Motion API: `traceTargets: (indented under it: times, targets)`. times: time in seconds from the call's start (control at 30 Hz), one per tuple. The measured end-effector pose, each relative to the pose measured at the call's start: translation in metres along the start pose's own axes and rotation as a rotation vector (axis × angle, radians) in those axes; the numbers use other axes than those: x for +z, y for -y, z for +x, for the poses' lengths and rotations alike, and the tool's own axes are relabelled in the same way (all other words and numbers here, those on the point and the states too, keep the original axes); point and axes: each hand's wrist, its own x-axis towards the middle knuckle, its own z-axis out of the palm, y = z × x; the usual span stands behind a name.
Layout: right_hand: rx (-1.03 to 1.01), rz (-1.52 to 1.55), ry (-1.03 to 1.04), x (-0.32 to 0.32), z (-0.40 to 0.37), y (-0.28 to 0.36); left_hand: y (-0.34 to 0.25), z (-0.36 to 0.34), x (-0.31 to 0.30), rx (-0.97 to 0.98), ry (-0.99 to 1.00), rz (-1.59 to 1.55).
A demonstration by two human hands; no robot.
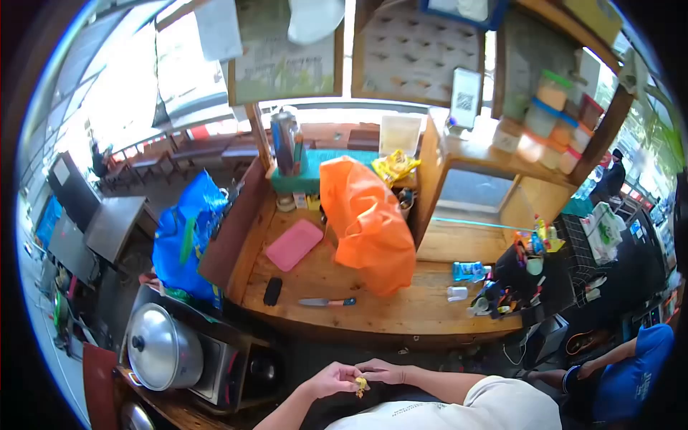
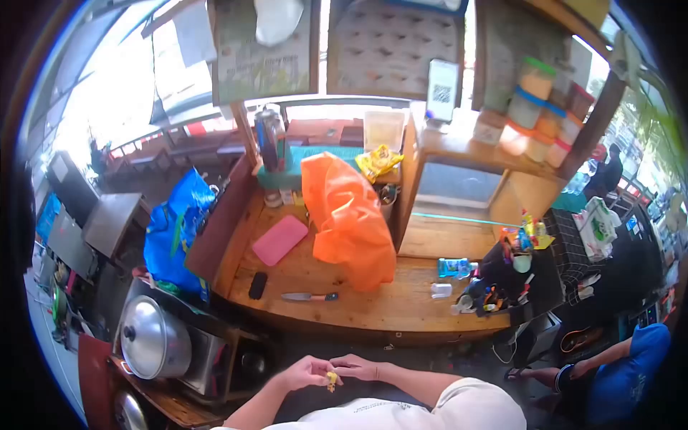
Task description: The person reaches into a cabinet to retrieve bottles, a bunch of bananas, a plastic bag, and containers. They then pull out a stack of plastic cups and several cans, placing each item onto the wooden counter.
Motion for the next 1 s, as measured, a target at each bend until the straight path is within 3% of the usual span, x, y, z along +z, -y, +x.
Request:
traceTargets:
  times: [0.07,0.1,0.23,0.3,0.33,0.37,0.4,0.43,0.5,0.67,0.8,0.87,1.0]
  targets:
    - [-0.017,0.289,-0.188,-0.001,0.028,0.010,-0.025,-0.002,-0.031,0.090,-0.023,0.006]
    - [0.082,0.356,-0.266,0.008,-0.062,0.106,-0.052,0.012,0.072,0.162,-0.005,-0.055]
    - [0.008,0.557,-0.446,-0.017,-0.092,0.165,-0.103,0.004,0.102,0.225,-0.043,0.040]
    - [0.042,0.297,-0.519,-0.039,-0.103,0.192,-0.118,0.007,0.113,0.140,-0.185,0.338]
    - [0.042,0.288,-0.504,-0.045,-0.105,0.212,-0.119,0.013,0.115,0.201,-0.313,0.638]
    - [-0.022,-0.090,-0.564,-0.047,-0.106,0.236,-0.131,0.018,0.132,0.211,-0.328,0.631]
    - [-0.091,-0.469,-0.610,-0.048,-0.106,0.255,-0.151,0.026,0.159,0.443,-0.486,0.839]
    - [-0.089,-0.475,-0.593,-0.049,-0.102,0.267,-0.169,0.034,0.180,0.676,-0.646,1.043]
    - [-0.351,-0.651,-0.747,-0.053,-0.098,0.285,-0.190,0.052,0.202,0.729,-0.692,0.958]
    - [-0.339,-0.657,-0.822,-0.082,-0.097,0.323,-0.235,0.072,0.213,0.762,-0.789,0.865]
    - [-0.163,-0.715,-0.923,-0.087,-0.088,0.372,-0.281,0.074,0.211,0.814,-0.847,1.179]
    - [-0.239,-0.732,-0.961,-0.092,-0.077,0.384,-0.309,0.068,0.211,0.826,-0.881,1.354]
    - [-0.396,-0.761,-1.040,-0.110,-0.052,0.399,-0.360,0.059,0.193,0.773,-0.633,1.289]
